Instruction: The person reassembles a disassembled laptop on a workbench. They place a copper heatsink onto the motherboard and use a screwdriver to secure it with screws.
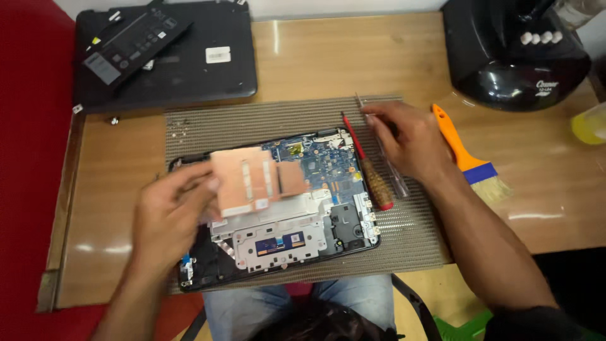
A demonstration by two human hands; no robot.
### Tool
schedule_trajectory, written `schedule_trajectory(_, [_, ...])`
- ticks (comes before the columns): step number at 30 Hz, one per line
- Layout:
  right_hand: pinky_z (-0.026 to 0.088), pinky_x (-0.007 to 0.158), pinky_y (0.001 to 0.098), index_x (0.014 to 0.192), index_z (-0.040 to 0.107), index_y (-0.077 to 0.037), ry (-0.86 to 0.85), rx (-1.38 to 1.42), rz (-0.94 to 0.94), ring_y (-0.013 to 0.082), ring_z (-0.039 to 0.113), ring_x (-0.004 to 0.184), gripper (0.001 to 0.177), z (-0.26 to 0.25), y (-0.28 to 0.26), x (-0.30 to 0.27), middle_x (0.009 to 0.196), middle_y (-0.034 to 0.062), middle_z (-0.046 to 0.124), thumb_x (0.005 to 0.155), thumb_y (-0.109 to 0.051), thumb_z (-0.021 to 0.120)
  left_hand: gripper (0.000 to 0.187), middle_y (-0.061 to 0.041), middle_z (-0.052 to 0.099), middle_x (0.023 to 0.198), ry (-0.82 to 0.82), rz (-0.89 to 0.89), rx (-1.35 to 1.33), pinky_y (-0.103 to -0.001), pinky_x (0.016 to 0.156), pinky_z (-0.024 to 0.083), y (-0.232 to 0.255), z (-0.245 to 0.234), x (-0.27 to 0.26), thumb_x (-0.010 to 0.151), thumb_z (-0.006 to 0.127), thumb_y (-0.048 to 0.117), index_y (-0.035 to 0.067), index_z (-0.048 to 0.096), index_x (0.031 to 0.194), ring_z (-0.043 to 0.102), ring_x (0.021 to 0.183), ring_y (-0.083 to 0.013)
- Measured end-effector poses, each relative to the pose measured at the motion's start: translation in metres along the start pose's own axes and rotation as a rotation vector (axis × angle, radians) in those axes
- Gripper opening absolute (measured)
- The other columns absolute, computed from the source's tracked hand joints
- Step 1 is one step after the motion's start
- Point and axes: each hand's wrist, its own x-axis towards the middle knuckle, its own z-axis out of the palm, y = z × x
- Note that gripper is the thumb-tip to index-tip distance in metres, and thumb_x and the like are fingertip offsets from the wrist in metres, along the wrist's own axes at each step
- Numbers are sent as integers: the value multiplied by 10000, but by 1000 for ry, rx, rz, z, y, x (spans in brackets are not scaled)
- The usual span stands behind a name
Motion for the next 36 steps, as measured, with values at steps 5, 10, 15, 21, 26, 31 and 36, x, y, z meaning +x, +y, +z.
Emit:
schedule_trajectory(5, [573,795,479,1139,740,-18,-109,-57,-63,414,727,911,176,-4,-3,1,929,198,738,969,-52,710,300,-234,733,845,-141,-48,90,-321,445,621,-7,32,37,945,668,-9,-86,691,1234,713,535,-239])
schedule_trajectory(10, [561,782,511,1169,708,-45,-215,-126,-73,424,707,929,226,-13,-1,-1,948,184,697,956,-11,641,326,-234,728,863,-203,-87,104,-276,424,610,-14,54,51,953,655,7,-73,677,1269,711,552,-215])
schedule_trajectory(15, [566,763,480,1184,680,-107,-244,-184,-76,385,705,931,214,-13,6,-2,966,125,674,992,-55,601,326,-237,736,904,-185,-101,133,-259,436,610,-8,61,50,975,630,24,-87,656,1280,716,586,-217])
schedule_trajectory(21, [579,761,387,1207,717,-150,-177,-187,-120,308,731,928,251,-7,8,-7,958,73,703,996,-65,612,332,-217,729,906,-185,-53,84,-248,465,621,-23,64,57,983,625,25,-85,641,1297,717,628,-199])
schedule_trajectory(26, [584,813,395,1255,694,-173,-122,-215,-89,296,720,999,289,-4,22,-8,1017,60,689,982,-94,643,310,-197,710,932,-91,8,61,-254,508,637,-7,52,60,1017,586,25,-89,599,1306,708,662,-196])
schedule_trajectory(31, [582,810,407,1239,700,-147,-67,-205,-67,323,716,978,248,-10,19,-4,1004,89,671,1011,-79,630,276,-154,674,942,-2,43,-50,-262,546,658,-10,37,61,1047,565,33,-68,539,1303,718,689,-197])
schedule_trajectory(36, [576,810,411,1214,708,-138,-69,-205,-61,326,716,981,210,-4,24,-7,1009,92,680,1017,-102,644,250,-151,675,925,2,35,-60,-276,550,661,-19,33,58,1035,584,23,-66,555,1267,721,682,-199])
